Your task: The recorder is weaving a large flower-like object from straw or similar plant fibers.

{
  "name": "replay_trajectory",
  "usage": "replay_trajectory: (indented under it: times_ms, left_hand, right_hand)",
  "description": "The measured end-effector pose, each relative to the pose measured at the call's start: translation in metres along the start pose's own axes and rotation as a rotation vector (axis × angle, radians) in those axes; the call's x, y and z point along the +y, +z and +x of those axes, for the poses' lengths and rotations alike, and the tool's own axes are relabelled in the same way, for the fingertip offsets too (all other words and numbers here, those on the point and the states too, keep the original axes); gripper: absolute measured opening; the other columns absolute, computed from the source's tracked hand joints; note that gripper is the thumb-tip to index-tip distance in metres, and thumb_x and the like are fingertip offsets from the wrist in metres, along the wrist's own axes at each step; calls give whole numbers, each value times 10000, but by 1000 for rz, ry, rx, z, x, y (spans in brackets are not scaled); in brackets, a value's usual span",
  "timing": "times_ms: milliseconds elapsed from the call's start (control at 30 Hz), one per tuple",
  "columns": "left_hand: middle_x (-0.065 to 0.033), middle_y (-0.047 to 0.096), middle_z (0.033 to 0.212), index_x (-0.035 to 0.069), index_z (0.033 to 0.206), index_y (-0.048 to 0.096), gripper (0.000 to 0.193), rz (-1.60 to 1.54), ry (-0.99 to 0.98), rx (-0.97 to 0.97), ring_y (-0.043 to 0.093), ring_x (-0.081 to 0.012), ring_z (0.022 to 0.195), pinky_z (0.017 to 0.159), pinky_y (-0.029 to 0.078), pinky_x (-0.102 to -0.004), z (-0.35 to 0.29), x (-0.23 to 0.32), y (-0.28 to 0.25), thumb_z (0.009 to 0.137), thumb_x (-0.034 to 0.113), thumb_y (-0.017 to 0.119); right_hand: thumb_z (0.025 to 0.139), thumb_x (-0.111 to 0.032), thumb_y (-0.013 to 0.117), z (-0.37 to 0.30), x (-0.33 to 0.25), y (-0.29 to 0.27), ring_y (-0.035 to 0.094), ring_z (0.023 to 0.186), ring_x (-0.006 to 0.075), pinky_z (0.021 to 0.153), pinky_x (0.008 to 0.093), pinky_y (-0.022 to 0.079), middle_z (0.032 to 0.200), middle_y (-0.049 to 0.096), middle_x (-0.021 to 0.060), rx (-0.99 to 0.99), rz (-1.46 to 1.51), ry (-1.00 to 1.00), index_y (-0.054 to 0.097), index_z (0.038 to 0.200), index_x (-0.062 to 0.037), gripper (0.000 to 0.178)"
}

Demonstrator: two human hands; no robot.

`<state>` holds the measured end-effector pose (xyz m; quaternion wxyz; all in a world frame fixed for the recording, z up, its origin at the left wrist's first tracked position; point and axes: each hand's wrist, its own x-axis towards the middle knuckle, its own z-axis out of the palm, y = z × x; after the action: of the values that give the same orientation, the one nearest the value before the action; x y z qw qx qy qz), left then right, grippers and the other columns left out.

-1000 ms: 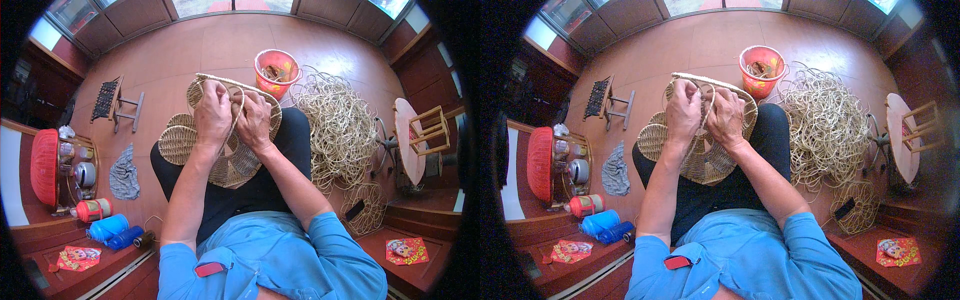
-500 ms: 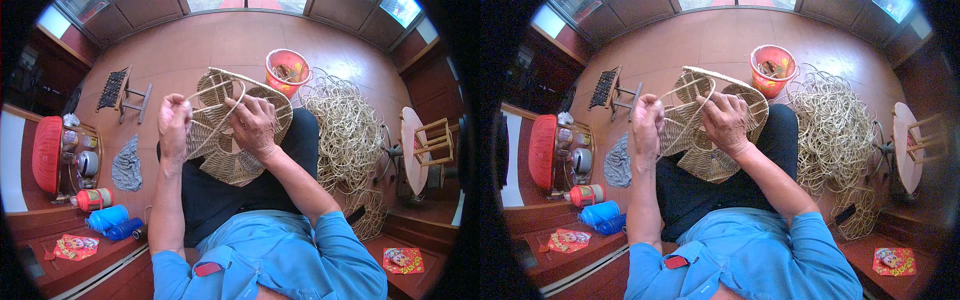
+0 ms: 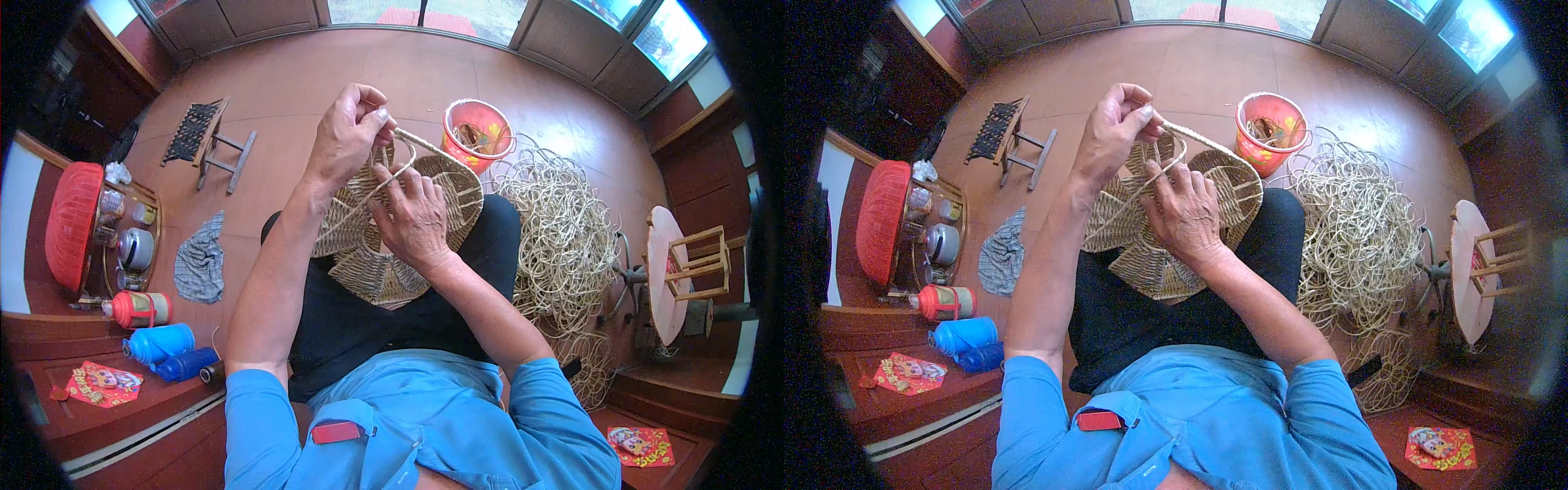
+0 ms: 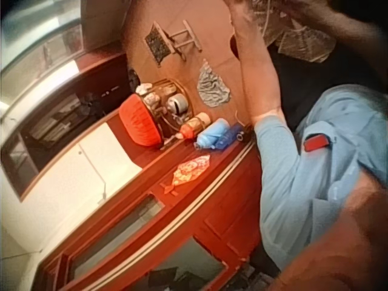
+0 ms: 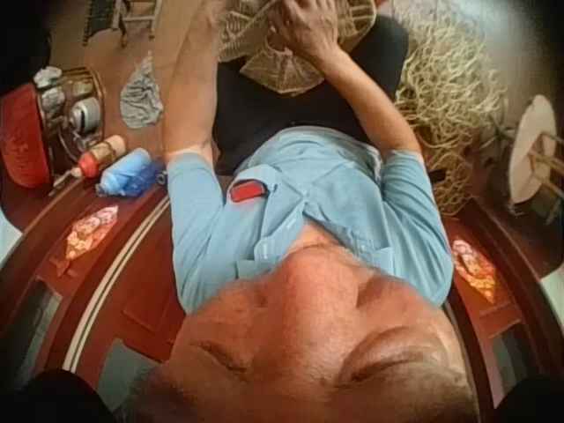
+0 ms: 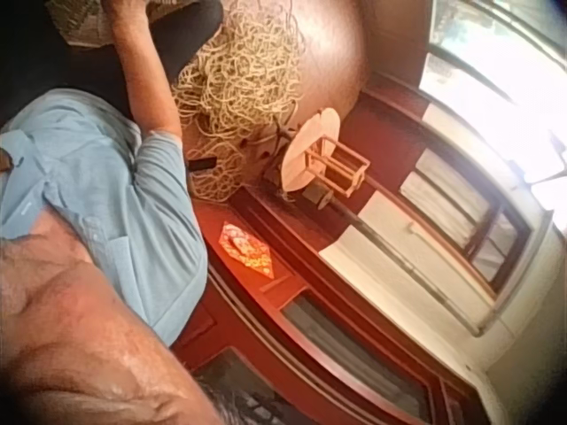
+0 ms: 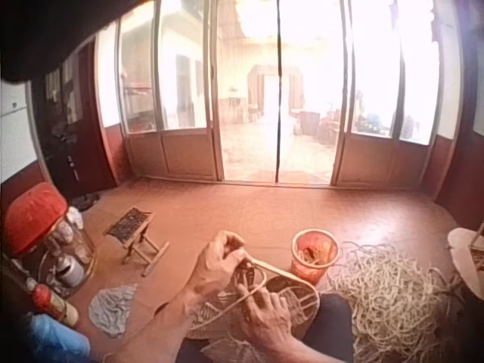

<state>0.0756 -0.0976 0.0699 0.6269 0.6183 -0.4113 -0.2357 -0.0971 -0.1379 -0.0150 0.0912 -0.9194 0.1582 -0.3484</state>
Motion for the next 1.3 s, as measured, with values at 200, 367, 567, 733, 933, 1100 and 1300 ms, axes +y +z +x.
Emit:
replay_trajectory:
  times_ms: [200,367,567,733,933,1100,1300]
  left_hand:
    - [-143,715,1159,7,1316,563,403,478,88,303,715,-196,998,887,594,-346,-39,-8,-12,1046,256,727]
    - [-103,722,1128,-26,1358,544,403,161,-88,107,688,-147,1035,910,566,-309,-41,-49,-15,1029,125,720]
    - [-55,707,1067,-35,1385,535,427,-102,-204,36,673,-97,966,855,558,-254,-47,-37,-23,1014,100,697]
    - [-27,691,966,-15,1282,598,319,-299,-317,18,661,-92,901,796,549,-272,-47,-33,-23,999,113,671]
    - [-108,663,830,41,925,641,163,988,188,302,659,-308,810,764,525,-471,-74,-33,-26,1001,184,665]
    - [-103,672,860,79,820,626,162,1169,166,357,629,-343,860,845,481,-503,-99,-39,-52,939,187,642]
    - [-123,672,868,66,827,636,154,1321,215,395,628,-366,886,847,478,-508,-105,-31,-88,924,186,650]
  right_hand:
    - [918,-299,787,2,-1,2,609,1084,333,922,477,475,1280,617,126,-14,95,65,644,1406,-150,530]
    - [917,-281,782,5,0,3,607,1088,338,928,480,475,1263,616,127,-6,120,77,663,1380,-150,495]
    - [920,-269,775,4,-1,1,607,1086,340,928,482,471,1246,614,129,3,132,83,669,1369,-149,477]
    - [918,-268,771,1,-2,-1,604,1085,333,928,474,466,1244,617,120,14,136,65,679,1344,-167,448]
    - [909,-257,776,2,3,2,603,1090,320,932,468,464,1257,618,103,6,131,92,682,1343,-179,451]
    - [913,-236,788,7,-6,4,602,1088,307,923,448,470,1202,610,92,4,140,81,700,1323,-169,424]
    - [920,-261,767,30,-19,14,586,944,280,816,444,442,1019,607,42,156,179,22,720,961,-155,123]
